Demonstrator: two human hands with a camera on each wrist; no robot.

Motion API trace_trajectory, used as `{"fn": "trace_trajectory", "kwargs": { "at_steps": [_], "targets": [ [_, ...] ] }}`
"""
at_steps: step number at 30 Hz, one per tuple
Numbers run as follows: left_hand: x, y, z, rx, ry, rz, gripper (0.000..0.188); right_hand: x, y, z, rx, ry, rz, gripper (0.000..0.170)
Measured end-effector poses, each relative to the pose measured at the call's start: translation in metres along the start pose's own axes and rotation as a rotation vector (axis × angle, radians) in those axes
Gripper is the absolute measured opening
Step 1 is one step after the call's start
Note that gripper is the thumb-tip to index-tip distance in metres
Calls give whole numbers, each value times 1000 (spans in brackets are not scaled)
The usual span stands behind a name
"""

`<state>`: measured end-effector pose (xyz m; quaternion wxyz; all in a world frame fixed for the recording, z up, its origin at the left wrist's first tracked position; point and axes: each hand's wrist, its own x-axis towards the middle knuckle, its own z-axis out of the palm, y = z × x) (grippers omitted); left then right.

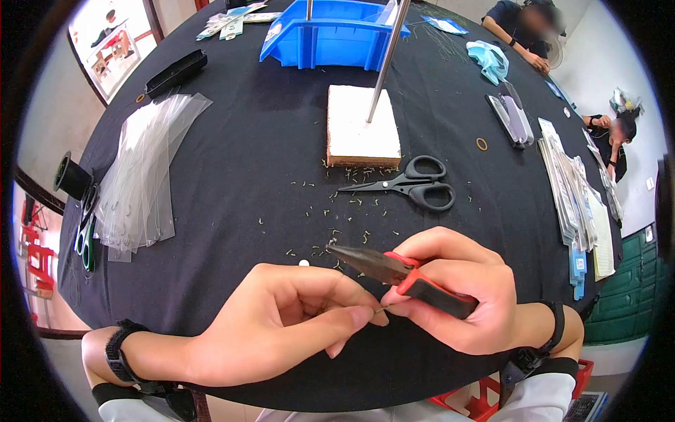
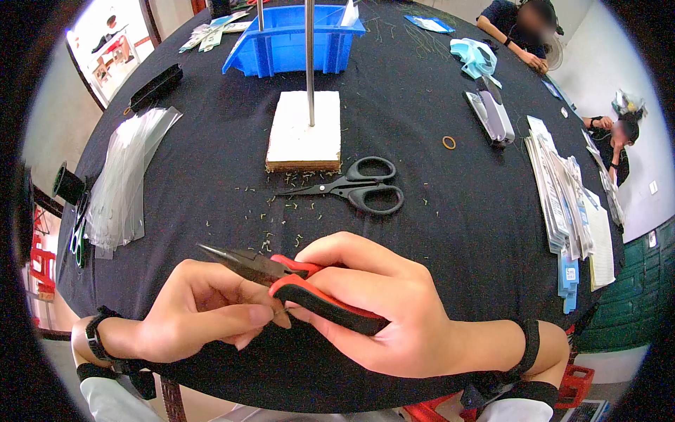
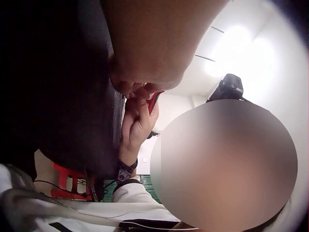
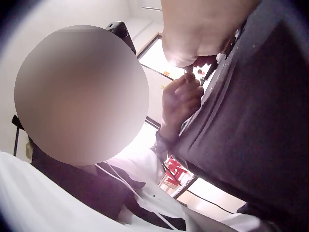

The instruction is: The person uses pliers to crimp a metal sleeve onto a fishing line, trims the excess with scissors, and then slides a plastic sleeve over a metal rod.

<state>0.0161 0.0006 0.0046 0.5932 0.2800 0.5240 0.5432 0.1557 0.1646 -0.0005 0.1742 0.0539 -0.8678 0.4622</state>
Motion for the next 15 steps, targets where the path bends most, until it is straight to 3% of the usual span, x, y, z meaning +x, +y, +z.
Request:
{"fn": "trace_trajectory", "kwargs": {
  "at_steps": [15],
  "targets": [
    [-1, 0, -3, 2, -48, -7, 16, 0, 0, 0, 23, 13, 2, 18]
  ]
}}
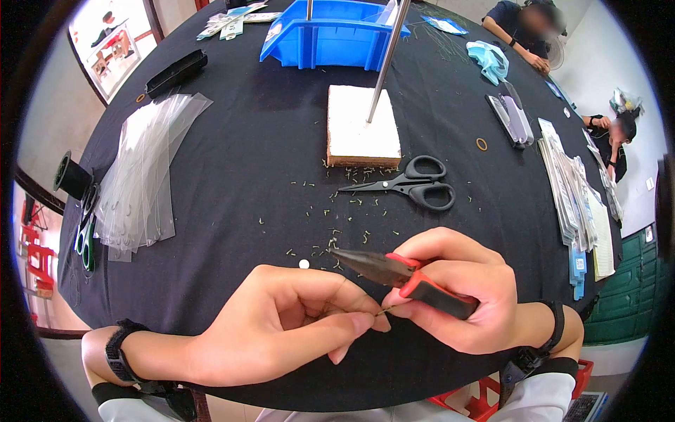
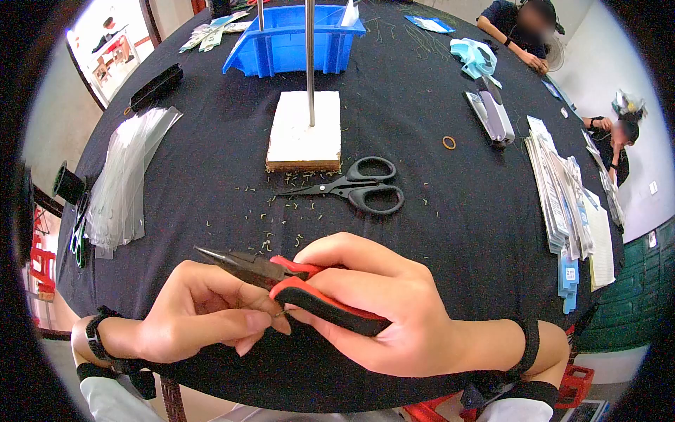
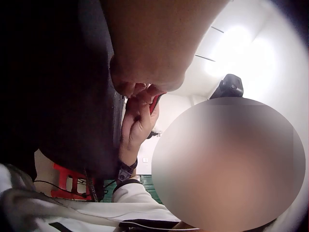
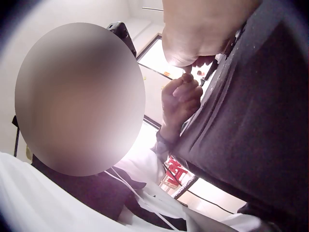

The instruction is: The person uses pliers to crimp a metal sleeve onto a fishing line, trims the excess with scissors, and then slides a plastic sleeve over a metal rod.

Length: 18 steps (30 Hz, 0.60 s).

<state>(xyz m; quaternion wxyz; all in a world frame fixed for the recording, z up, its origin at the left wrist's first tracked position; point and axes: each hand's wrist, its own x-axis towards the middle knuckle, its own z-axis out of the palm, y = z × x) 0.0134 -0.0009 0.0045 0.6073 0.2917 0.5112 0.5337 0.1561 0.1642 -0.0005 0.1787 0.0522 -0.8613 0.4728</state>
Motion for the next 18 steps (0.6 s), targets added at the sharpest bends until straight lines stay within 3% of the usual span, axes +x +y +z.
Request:
{"fn": "trace_trajectory", "kwargs": {
  "at_steps": [18],
  "targets": [
    [3, -2, -2, 57, 31, 4, 12, 0, 2, 2, -115, -7, -39, 21]
  ]
}}
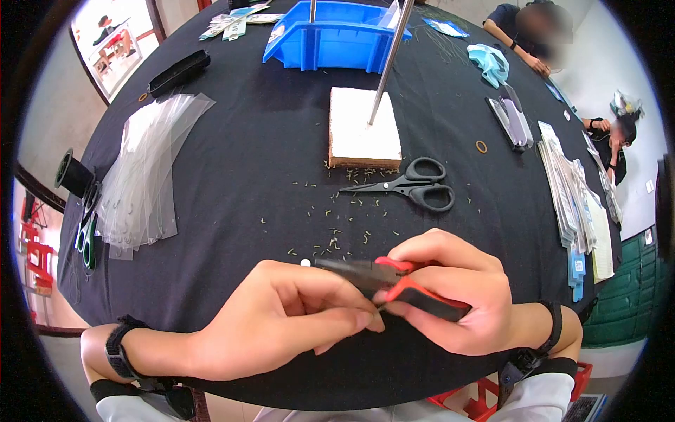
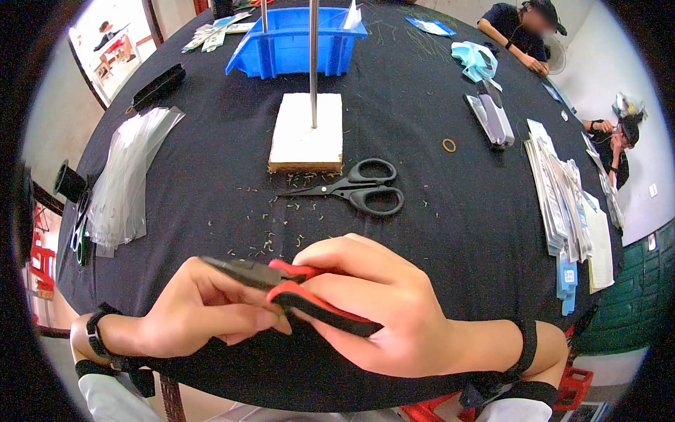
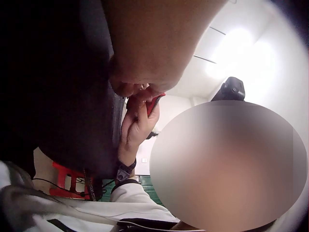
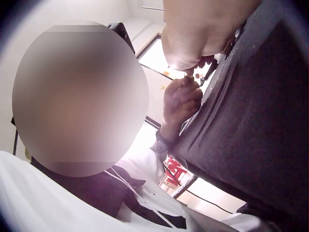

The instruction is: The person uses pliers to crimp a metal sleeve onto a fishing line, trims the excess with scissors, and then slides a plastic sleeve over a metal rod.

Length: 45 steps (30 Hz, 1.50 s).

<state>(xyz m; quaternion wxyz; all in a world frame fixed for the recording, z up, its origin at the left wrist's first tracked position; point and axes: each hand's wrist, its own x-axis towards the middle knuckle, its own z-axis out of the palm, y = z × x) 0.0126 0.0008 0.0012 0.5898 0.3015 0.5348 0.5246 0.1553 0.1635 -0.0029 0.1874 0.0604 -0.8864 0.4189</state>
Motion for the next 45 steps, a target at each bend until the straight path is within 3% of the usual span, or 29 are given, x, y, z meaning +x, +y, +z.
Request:
{"fn": "trace_trajectory", "kwargs": {
  "at_steps": [6, 17, 20, 28, 31, 37, 40, 45],
  "targets": [
    [-1, 4, -2, -217, 266, 68, 16, 2, -1, 5, -218, 147, -2, 26],
    [-3, 3, -5, -263, 297, 195, 13, -1, -7, 3, -376, 140, -34, 25],
    [-3, 3, -4, -222, 306, 217, 13, 0, -6, 2, -386, 123, -79, 14],
    [-1, 1, 2, -124, 355, 325, 13, 0, -5, 3, -427, 176, -114, 21],
    [-5, 0, -5, -201, 256, 319, 14, 1, -6, 4, -427, 186, -124, 24],
    [-6, 0, -5, -171, 259, 348, 16, 2, -5, 3, -420, 173, -140, 24],
    [-2, 0, 2, -80, 370, 379, 14, 2, -5, 2, -422, 166, -134, 23],
    [-1, 0, 2, -58, 368, 387, 16, 2, -6, 2, -415, 166, -133, 23]
  ]
}}
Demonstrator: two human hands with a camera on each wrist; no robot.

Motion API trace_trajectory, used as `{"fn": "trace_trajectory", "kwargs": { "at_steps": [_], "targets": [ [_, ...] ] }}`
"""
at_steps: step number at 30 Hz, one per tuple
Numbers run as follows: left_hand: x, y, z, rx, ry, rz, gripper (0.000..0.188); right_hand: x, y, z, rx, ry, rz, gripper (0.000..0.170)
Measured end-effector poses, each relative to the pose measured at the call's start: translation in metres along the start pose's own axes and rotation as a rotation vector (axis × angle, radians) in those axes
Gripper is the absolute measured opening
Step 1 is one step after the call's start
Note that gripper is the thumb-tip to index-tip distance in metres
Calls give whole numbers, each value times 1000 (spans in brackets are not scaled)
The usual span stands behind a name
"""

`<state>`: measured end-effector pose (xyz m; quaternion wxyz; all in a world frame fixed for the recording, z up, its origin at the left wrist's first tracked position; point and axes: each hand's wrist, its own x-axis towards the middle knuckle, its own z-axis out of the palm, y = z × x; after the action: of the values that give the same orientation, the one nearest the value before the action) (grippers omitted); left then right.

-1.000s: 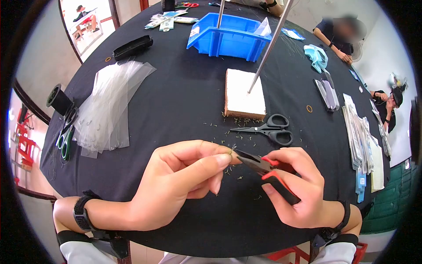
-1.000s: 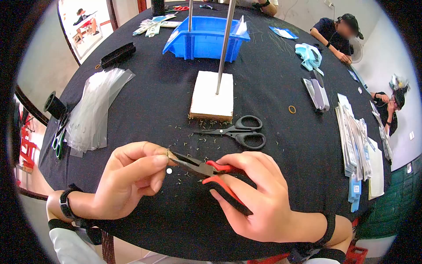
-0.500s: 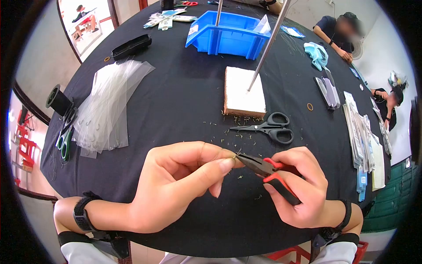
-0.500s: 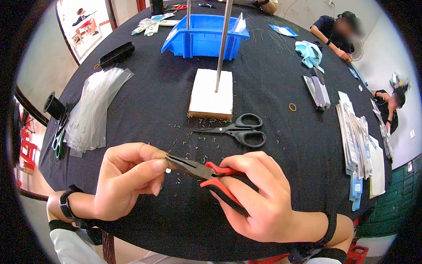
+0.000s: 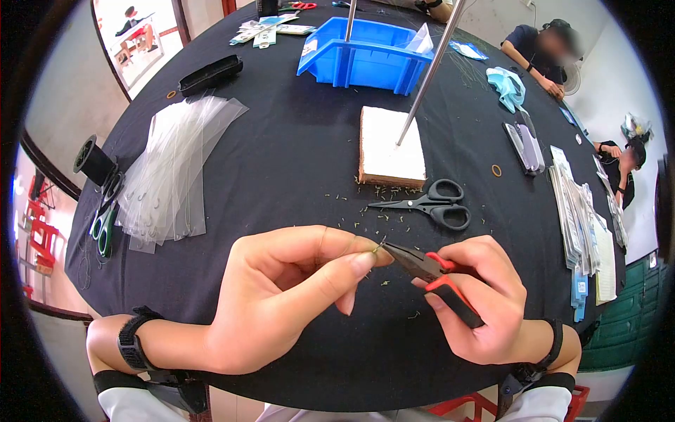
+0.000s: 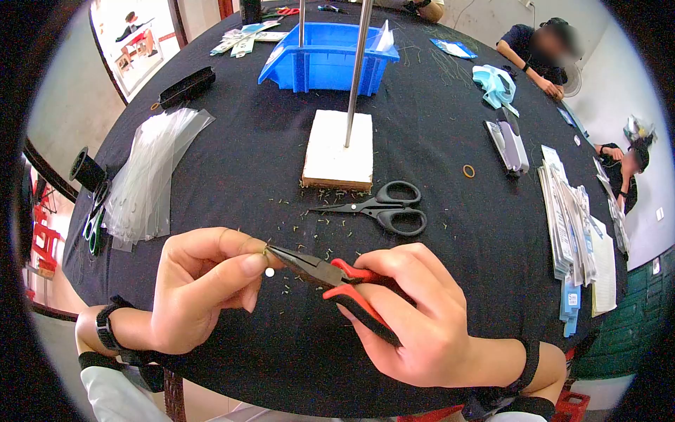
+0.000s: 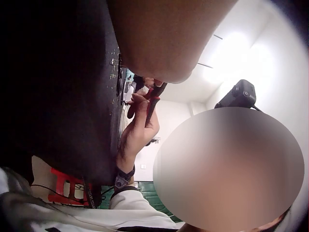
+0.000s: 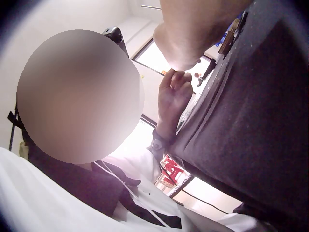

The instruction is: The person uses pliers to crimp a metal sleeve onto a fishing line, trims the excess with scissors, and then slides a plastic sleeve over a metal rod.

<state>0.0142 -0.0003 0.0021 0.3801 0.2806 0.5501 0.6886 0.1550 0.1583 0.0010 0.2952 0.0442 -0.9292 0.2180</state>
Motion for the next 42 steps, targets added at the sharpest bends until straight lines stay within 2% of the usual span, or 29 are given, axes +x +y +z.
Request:
{"fn": "trace_trajectory", "kwargs": {
  "at_steps": [13, 19, 23, 29, 42],
  "targets": [
    [-2, 0, 1, -14, 26, -10, 14, -1, 1, 0, -21, 0, -54, 20],
    [-3, 1, -1, 94, 26, 14, 13, -3, 1, 2, -56, -10, -81, 20],
    [-3, 1, -2, 135, 26, 24, 14, 0, 0, -1, -184, 5, -105, 29],
    [-5, 3, 0, 167, 28, 24, 13, 1, -2, -3, -224, -59, -42, 34],
    [-5, 2, 0, 239, 2, 47, 10, -3, -1, 1, -184, -12, -93, 27]
  ]
}}
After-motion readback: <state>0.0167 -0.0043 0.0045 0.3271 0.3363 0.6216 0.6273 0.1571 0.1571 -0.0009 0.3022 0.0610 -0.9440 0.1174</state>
